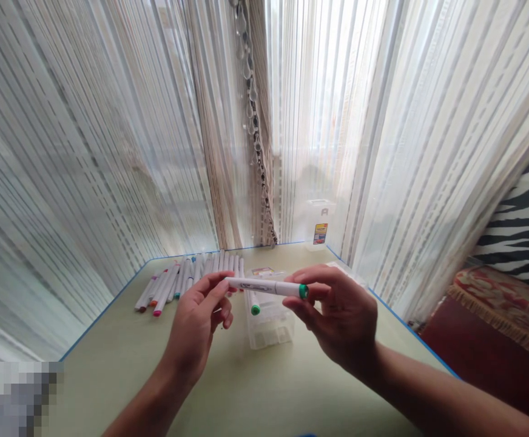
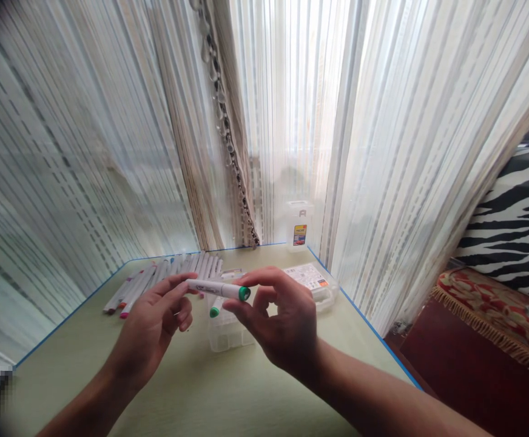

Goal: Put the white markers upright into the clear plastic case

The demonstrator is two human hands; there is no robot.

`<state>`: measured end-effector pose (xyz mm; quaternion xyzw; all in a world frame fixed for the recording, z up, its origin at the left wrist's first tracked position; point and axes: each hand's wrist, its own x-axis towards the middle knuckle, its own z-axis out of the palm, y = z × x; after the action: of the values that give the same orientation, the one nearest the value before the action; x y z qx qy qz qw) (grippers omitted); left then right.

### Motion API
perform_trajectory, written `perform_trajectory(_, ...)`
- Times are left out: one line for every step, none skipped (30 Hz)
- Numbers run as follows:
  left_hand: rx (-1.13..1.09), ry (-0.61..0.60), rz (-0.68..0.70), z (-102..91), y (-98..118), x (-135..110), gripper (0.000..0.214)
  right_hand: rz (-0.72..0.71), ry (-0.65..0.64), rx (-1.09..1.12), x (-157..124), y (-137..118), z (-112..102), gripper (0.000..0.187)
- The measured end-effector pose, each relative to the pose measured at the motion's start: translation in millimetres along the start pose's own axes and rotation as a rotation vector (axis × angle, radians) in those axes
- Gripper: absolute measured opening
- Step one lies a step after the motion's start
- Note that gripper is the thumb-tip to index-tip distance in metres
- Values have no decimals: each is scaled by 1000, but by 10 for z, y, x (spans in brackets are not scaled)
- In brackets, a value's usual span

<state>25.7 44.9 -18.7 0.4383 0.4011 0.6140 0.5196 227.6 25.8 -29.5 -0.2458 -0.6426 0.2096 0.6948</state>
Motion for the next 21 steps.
perform_trajectory(-4, 2, 1, 1, 2, -2, 33, -1, 4, 4, -4, 0, 0, 26)
perform_trajectory(-7, 3, 1, 2, 3, -4, 33, 0, 5, 5, -9, -4, 1, 26)
perform_trajectory(-12, 4, 0, 4, 5, -7, 32, 0, 5, 3, -10, -10, 3, 25)
perform_trajectory(-20, 2, 1, 6, 8, -10, 32, 5, 5, -3, -7, -20, 6, 24)
perform_trajectory(-34, -3, 6, 10, 11, -15, 32, 17, 8, -8, 4, -30, 8, 23)
perform_trajectory(-55, -9, 19, 14, 17, -23, 31, 36, 18, -9, 22, -41, 10, 21)
perform_trajectory(-84, -15, 43, 20, 23, -33, 30, 64, 40, -1, 50, -48, 9, 18)
perform_trajectory(-116, -23, 75, 26, 31, -47, 29, 100, 74, 16, 85, -50, 6, 16)
perform_trajectory(-147, -33, 114, 31, 40, -63, 29, 141, 116, 41, 125, -44, 0, 15)
perform_trajectory(-172, -44, 150, 36, 49, -82, 29, 183, 167, 74, 168, -29, -8, 15)
perform_trajectory(-187, -62, 179, 39, 56, -101, 28, 231, 199, 107, 210, -7, -17, 17)
perform_trajectory(-194, -90, 195, 40, 62, -120, 28, 282, 219, 150, 248, 22, -25, 20)
perform_trajectory(-194, -124, 199, 38, 67, -136, 27, 342, 213, 198, 279, 53, -31, 23)
perform_trajectory(-196, -167, 202, 35, 69, -150, 27, 395, 216, 237, 303, 83, -34, 25)
perform_trajectory(-196, -207, 198, 29, 71, -160, 28, 451, 222, 255, 319, 108, -33, 27)
perform_trajectory(-197, -242, 193, 23, 71, -167, 27, 498, 225, 271, 328, 127, -30, 29)
perform_trajectory(-201, -270, 188, 16, 72, -170, 27, 536, 232, 281, 330, 139, -24, 31)
perform_trajectory(-207, -289, 182, 10, 73, -172, 27, 566, 237, 285, 328, 144, -18, 33)
perform_trajectory(-216, -302, 177, 5, 74, -172, 27, 587, 241, 287, 324, 145, -11, 34)
perform_trajectory(-227, -309, 173, 1, 77, -172, 27, 602, 245, 286, 318, 144, -5, 35)
perform_trajectory(-238, -314, 168, -1, 79, -171, 28, 613, 248, 282, 312, 141, 0, 36)
